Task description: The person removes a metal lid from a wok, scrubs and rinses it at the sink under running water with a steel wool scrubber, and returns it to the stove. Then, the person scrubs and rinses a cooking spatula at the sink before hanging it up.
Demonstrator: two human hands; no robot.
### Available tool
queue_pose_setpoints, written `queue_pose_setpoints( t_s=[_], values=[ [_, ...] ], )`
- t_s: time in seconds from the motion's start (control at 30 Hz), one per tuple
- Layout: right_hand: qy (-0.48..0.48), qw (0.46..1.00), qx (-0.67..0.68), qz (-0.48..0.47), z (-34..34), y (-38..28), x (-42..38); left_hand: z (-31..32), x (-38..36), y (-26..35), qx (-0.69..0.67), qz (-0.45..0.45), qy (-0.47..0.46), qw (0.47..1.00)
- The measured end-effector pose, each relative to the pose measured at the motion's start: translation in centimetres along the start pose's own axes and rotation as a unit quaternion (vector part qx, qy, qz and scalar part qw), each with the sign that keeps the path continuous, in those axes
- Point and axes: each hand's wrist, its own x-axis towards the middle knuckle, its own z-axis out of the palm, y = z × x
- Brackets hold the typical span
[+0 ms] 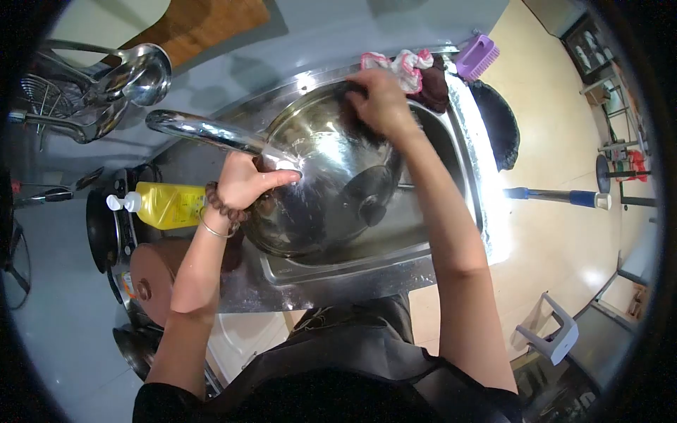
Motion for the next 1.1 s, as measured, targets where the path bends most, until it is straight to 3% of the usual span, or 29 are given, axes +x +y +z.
queue_pose_setpoints(
  t_s=[0.07, 0.13, 0.2, 0.27, 0.33, 0.4, 0.5, 0.53, 0.57, 0.6, 0.63, 0.67, 0.7, 0.73, 0.77, 0.8, 0.87, 0.9, 0.93, 0.97, 1.07, 1.1],
  values=[
    [-0.001, 0.995, 0.083, -0.053, -0.9, -4.5, -0.9, 0.7, 0.5, 0.7, -0.032, 0.032, 0.008, 0.999],
    [-0.003, 0.977, 0.104, -0.187, -0.1, -7.8, -1.9, 0.7, 0.1, 1.9, -0.064, 0.052, 0.030, 0.996],
    [-0.090, 0.966, 0.067, -0.235, -0.1, -10.9, -2.3, 0.9, -0.2, 2.6, -0.082, 0.061, 0.028, 0.994],
    [-0.094, 0.970, 0.038, -0.220, 0.1, -10.3, -1.5, 1.2, -0.3, 2.4, 0.020, 0.168, 0.105, 0.980],
    [-0.103, 0.973, 0.007, -0.206, 0.3, -8.1, -0.1, 1.1, -0.7, 2.5, 0.026, 0.151, 0.114, 0.982],
    [-0.001, 0.988, -0.009, -0.156, -0.3, -4.2, 1.1, 1.0, -1.0, 2.7, 0.012, 0.063, 0.054, 0.996],
    [0.001, 0.996, -0.017, -0.088, 0.0, -5.6, 0.7, 0.8, -1.0, 3.3, -0.009, 0.047, 0.052, 0.997],
    [-0.085, 0.992, -0.029, -0.085, 0.4, -7.4, 0.2, 0.8, -1.1, 3.2, -0.016, 0.034, 0.036, 0.999],
    [-0.098, 0.984, -0.036, -0.146, 0.0, -9.7, -0.4, 1.1, -1.2, 2.6, 0.046, 0.101, 0.074, 0.991],
    [-0.111, 0.971, -0.041, -0.208, -0.4, -11.3, -0.8, 1.3, -1.4, 2.5, 0.048, 0.097, 0.073, 0.991],
    [-0.110, 0.971, -0.039, -0.209, -0.2, -11.0, -0.7, 1.4, -1.5, 2.6, 0.028, 0.104, 0.095, 0.990],
    [-0.102, 0.979, -0.020, -0.176, 0.0, -10.0, -0.3, 1.4, -1.4, 2.6, 0.008, 0.113, 0.118, 0.987],
    [-0.095, 0.985, 0.000, -0.144, 0.2, -8.9, 0.2, 1.4, -1.5, 1.7, -0.003, 0.055, 0.091, 0.994],
    [-0.104, 0.994, -0.038, -0.022, 0.0, -7.3, 1.1, 1.3, -1.6, 1.6, -0.005, 0.053, 0.093, 0.994],
    [-0.042, 0.999, -0.032, -0.011, 0.1, -4.1, 2.0, 1.4, -1.6, 1.6, 0.004, 0.043, 0.092, 0.995],
    [-0.075, 0.996, -0.028, 0.027, -0.1, -2.8, 2.7, 1.5, -1.6, 1.7, 0.013, 0.033, 0.089, 0.995],
    [-0.026, 0.992, -0.078, -0.091, 0.6, -4.1, 1.9, 1.1, -1.5, 2.6, 0.002, 0.030, 0.079, 0.996],
    [-0.170, 0.976, -0.118, -0.065, -0.9, -8.6, 1.6, 1.0, -1.5, 2.9, -0.005, 0.025, 0.064, 0.998],
    [-0.193, 0.981, -0.019, 0.000, 0.4, -10.9, 1.1, 1.2, -1.6, 2.6, -0.004, 0.029, 0.059, 0.998],
    [-0.096, 0.967, -0.027, -0.235, 0.4, -12.2, -0.5, 1.4, -1.9, 1.9, -0.012, 0.048, 0.072, 0.996],
    [-0.122, 0.978, -0.032, -0.169, 0.4, -10.0, 0.5, 1.5, -2.5, 2.0, 0.029, 0.103, 0.120, 0.987],
    [-0.079, 0.994, 0.008, -0.078, 0.1, -8.1, 0.7, 1.5, -2.7, 1.8, 0.034, 0.096, 0.121, 0.987]
  ],
)
